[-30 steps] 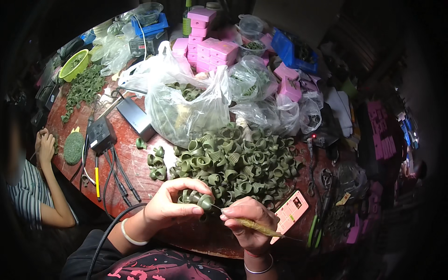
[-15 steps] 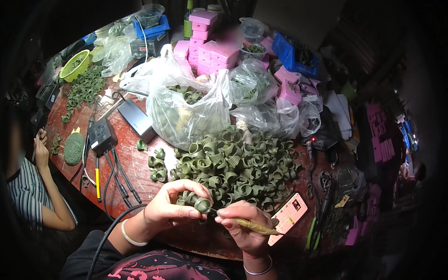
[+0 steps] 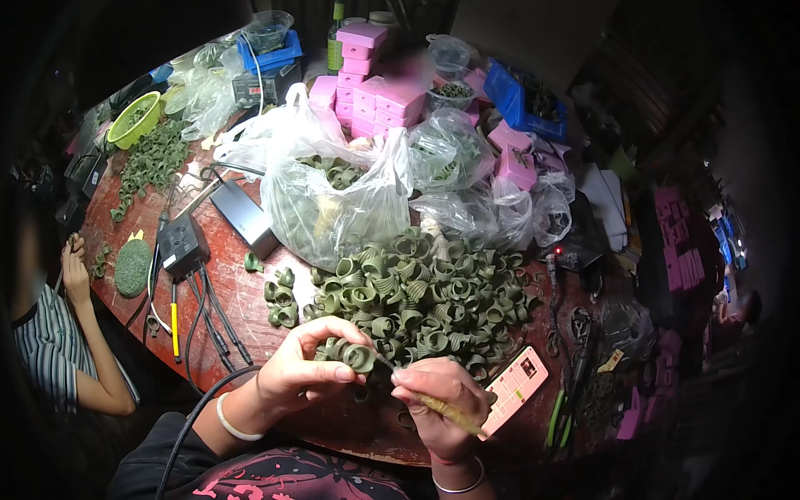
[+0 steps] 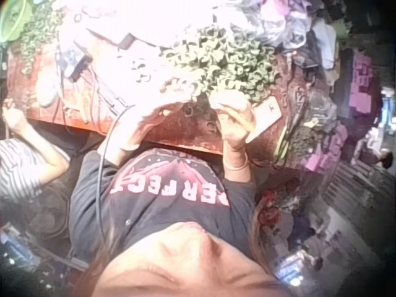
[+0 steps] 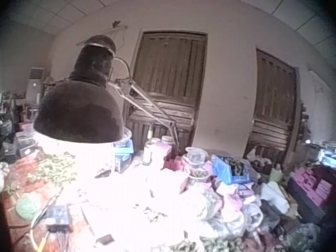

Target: The recorder is assembling small green floral or petal components at a workshop table.

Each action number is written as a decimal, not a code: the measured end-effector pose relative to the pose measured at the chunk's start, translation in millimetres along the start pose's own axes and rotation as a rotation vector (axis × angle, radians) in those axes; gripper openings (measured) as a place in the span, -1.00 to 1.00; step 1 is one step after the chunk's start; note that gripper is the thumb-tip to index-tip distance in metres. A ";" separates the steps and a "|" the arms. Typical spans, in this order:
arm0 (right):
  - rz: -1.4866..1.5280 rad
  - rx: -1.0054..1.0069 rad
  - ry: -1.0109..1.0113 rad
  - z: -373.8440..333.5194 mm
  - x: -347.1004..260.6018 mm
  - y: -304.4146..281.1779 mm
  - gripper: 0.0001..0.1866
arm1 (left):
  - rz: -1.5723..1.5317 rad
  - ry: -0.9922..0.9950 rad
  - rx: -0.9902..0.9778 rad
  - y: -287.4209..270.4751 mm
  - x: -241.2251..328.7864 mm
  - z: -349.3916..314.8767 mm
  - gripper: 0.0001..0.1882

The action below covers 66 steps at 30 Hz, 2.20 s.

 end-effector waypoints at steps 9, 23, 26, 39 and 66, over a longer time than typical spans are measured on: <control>-0.072 0.224 0.248 -9.1 12.7 -2.5 -0.85 | 0.188 -0.115 -0.119 4.6 1.0 -6.6 -0.62; -0.012 0.183 0.354 -6.2 17.8 5.8 -0.85 | 0.413 0.875 0.853 -23.2 39.3 -43.2 -0.70; 0.011 0.192 0.354 -8.0 19.3 4.8 -0.84 | 1.089 0.916 0.991 -64.0 51.5 -46.3 -0.74; -0.096 0.107 0.297 -8.3 9.1 5.0 -0.86 | 1.778 0.637 0.970 -84.4 72.1 -74.4 -0.72; -0.832 -0.207 -0.055 10.3 5.6 19.2 -0.58 | 2.517 0.418 0.295 -14.3 -21.8 27.3 -0.53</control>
Point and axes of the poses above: each hand's wrist, its own z-axis towards the middle knuckle, its own y-axis out of the palm, x = y × z, the point moved 2 cm from there along z, towards the middle knuckle, and after that the axes turned 3 degrees about -x, right-handed, at the moved point
